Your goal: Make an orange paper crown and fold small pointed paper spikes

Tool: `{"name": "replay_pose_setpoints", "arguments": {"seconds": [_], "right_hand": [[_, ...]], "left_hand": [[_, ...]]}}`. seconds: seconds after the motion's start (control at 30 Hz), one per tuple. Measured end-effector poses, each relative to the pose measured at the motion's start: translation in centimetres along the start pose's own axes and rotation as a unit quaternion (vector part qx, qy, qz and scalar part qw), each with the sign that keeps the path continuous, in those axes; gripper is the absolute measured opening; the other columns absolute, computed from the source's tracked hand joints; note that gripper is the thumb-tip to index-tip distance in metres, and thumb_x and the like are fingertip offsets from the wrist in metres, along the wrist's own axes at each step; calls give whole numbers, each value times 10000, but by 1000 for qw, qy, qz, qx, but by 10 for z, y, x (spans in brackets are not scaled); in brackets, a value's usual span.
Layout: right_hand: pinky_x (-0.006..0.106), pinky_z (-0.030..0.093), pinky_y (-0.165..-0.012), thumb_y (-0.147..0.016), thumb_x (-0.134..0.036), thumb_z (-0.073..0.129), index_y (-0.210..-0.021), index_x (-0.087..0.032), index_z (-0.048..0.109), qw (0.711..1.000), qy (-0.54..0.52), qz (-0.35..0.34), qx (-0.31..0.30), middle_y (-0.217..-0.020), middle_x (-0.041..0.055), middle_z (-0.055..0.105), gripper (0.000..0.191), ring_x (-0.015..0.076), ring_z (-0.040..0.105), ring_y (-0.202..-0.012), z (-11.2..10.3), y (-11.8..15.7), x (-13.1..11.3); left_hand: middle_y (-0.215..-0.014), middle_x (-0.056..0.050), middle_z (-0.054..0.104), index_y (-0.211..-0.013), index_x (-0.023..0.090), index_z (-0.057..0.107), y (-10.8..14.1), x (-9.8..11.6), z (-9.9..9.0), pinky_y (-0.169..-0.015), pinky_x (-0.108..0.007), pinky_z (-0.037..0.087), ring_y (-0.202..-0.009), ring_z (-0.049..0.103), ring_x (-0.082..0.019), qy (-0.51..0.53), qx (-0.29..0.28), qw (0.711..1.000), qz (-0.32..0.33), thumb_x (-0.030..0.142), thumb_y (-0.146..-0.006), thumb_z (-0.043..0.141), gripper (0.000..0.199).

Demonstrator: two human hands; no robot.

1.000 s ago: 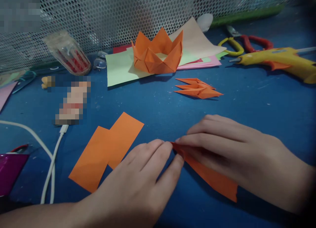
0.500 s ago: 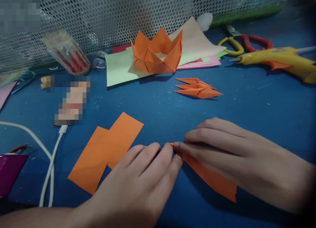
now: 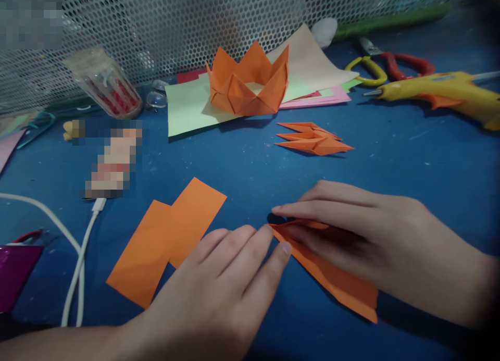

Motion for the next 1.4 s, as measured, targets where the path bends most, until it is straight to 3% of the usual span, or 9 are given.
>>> {"name": "replay_pose_setpoints", "arguments": {"seconds": [0.17, 0.33, 0.47, 0.73, 0.93, 1.03, 1.13, 1.23, 1.4], "right_hand": [[242, 670, -674, -1192, -217, 553, -1243, -222, 847, 1000, -15, -8, -11, -1015, 63, 834, 298, 176, 825, -822, 2, -2, -1], [242, 666, -755, -1255, -261, 485, -1255, -239, 858, 999, -24, -42, 17, -990, 38, 765, 373, 146, 769, -825, 3, 5, -3], [332, 671, -820, -1294, -348, 333, -1234, -275, 871, 998, -1, -55, -14, -986, 47, 774, 547, 189, 752, -868, 7, 8, -5], [395, 580, -751, -1265, -231, 207, -1065, -219, 826, 990, 55, -131, -3, -940, 89, 771, 651, 246, 701, -843, 7, 9, -19], [355, 656, -818, -1271, -233, 175, -1132, -244, 829, 991, 66, -117, 1, -952, 73, 777, 669, 223, 740, -859, 8, 9, -17], [299, 697, -816, -1282, -263, 320, -1281, -225, 828, 998, 24, -61, -2, -1005, 62, 797, 509, 188, 791, -867, 6, 9, -9], [271, 709, -783, -1249, -249, 476, -1268, -228, 843, 1000, 2, -24, 2, -1006, 58, 808, 368, 185, 813, -836, 5, 9, -3], [276, 713, -804, -1269, -307, 421, -1225, -251, 854, 1000, -17, -8, 21, -988, 59, 782, 439, 193, 797, -831, 4, 8, 0], [274, 675, -854, -1299, -289, 251, -1190, -206, 830, 995, 5, -82, -53, -1023, 62, 772, 595, 179, 753, -911, 9, 5, -7]], "left_hand": [[-1417, -195, 833, -1483, 125, 809, -13, -4, -8, -1055, -463, 704, -1242, 801, -331, 57, -65, 996, -39, 86, -1154, 451, 488], [-1353, -125, 875, -1443, 120, 831, -16, 0, -11, -1066, -439, 654, -1180, 786, -299, 33, -56, 998, -17, 119, -1194, 444, 460], [-1302, -41, 909, -1370, 130, 859, -8, 5, -15, -1087, -373, 558, -1162, 764, -236, -33, 19, 999, 28, 90, -1210, 407, 481], [-1352, -51, 899, -1354, 126, 867, -9, 7, -11, -1069, -354, 550, -1181, 779, -219, -46, -10, 999, 20, 105, -1239, 390, 491], [-1340, -40, 906, -1323, 143, 886, -12, 8, -9, -1074, -351, 550, -1175, 788, -215, -59, -20, 998, 4, 116, -1257, 369, 522], [-1347, -23, 905, -1323, 144, 888, -12, 9, -10, -1030, -341, 562, -1138, 789, -202, -65, -11, 998, 17, 95, -1253, 372, 523], [-1380, -19, 894, -1328, 154, 891, -14, 7, -11, -1021, -336, 568, -1126, 794, -198, -64, -14, 998, 15, 106, -1259, 364, 534], [-1383, -22, 892, -1328, 172, 896, -14, 4, -11, -1031, -344, 573, -1115, 806, -205, -62, -17, 998, 1, 131, -1264, 358, 543], [-1377, -19, 893, -1330, 178, 894, -12, 3, -9, -1058, -328, 565, -1153, 816, -198, -60, -22, 998, 5, 122, -1263, 325, 576]]}}
Point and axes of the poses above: each hand's wrist, its own y-axis away from the middle knuckle, its own z-axis out of the palm, x = y × z, the point moved 6 cm from there along -y, towards the middle knuckle
